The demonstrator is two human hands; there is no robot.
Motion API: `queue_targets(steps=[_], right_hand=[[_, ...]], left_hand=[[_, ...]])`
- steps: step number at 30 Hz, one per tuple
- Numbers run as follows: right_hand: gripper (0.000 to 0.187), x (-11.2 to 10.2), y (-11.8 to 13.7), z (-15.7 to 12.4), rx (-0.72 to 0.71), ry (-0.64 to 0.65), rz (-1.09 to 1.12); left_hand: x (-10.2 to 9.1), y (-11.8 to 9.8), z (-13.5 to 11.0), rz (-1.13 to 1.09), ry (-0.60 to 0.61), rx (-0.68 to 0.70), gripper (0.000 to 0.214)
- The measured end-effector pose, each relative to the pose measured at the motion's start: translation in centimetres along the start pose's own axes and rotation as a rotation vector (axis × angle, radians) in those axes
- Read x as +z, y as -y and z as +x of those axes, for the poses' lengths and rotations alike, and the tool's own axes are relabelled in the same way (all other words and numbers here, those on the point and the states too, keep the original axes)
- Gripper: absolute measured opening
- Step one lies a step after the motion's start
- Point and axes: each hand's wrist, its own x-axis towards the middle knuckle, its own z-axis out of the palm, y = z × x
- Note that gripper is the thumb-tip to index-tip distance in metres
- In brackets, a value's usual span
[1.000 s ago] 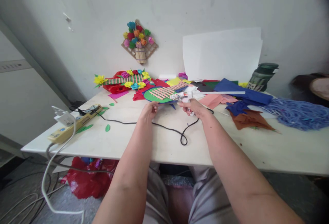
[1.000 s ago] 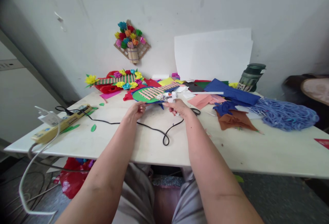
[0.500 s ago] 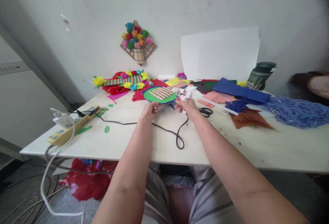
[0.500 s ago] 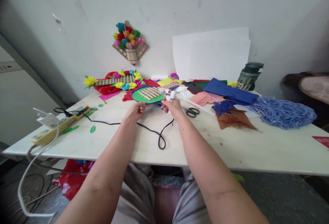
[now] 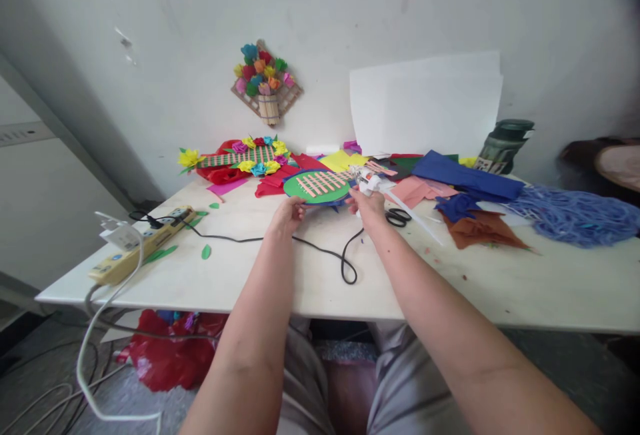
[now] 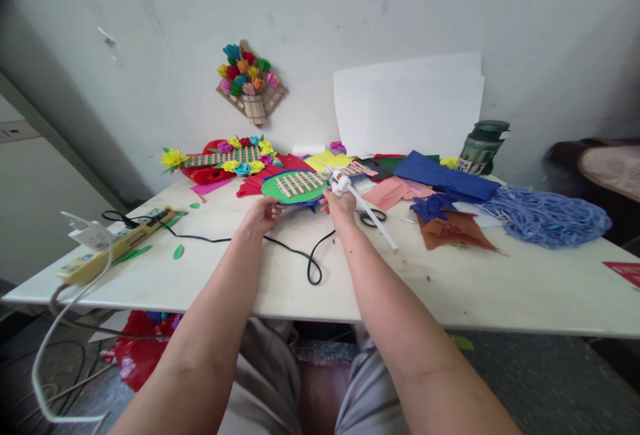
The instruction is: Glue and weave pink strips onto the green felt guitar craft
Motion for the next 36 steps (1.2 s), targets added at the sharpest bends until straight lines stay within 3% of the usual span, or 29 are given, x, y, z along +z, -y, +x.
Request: queue_targets(steps=[7,17,26,36], right_hand=[[0.012,0.1,-0.7,0.4,-0.001,0.017,-0.035],[0.011,0.1,-0.2,-0.1,0.003,0.032,-0.053],[0.012,0.2,-0.3,-0.2,-0.005,0.039,-0.057],[0.011,0.1,-0.2,-0.3,-0.014,0.053,-0.073]], left_hand=[[-0.6,-0.2,0.6,0.024,-0.101,0.011,0.005],[-0.7,-0.1,0.3,0.126,-0.081,0.042,0.01],[-0.2,0.5,0.1,0.146,-0.139,0.112,0.011],[-0.9,0.7,1.0,0.193,-0.188,0.221,0.016]])
